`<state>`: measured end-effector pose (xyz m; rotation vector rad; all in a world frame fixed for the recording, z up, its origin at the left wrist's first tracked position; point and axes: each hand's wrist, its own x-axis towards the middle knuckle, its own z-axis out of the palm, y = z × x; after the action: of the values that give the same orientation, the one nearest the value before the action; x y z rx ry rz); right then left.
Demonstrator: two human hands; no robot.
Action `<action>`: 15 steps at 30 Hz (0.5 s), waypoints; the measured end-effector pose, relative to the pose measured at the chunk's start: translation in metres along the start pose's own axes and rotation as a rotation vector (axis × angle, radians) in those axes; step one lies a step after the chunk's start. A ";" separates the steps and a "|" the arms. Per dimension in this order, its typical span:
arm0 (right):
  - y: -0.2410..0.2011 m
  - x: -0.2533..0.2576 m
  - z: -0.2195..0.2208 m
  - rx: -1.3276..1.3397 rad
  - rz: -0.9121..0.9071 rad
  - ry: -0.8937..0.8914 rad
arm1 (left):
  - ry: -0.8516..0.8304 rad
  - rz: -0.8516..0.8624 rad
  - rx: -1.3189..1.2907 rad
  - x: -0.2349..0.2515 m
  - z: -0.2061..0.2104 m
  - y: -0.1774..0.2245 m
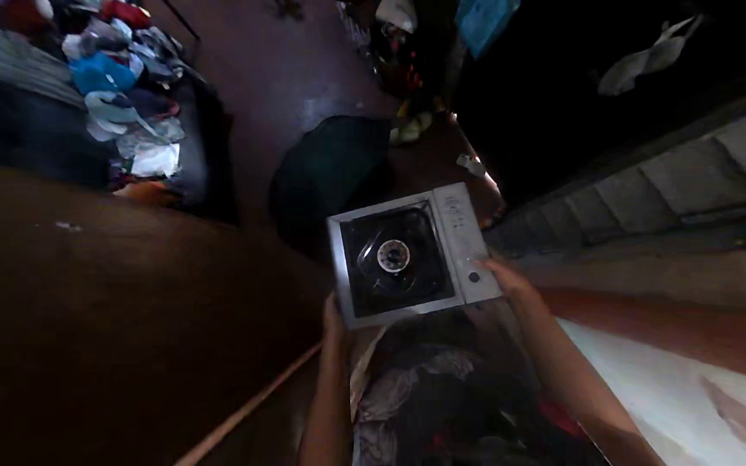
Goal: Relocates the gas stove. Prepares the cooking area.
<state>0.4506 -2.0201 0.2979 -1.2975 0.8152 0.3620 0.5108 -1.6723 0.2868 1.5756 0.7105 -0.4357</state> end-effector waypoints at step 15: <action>-0.164 0.193 0.068 -0.132 -0.022 -0.373 | 0.299 0.068 -0.341 0.109 0.029 0.048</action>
<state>0.7115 -2.0382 0.2801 -1.3074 0.4676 0.6275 0.6261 -1.6814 0.2474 1.3474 0.9043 -0.0214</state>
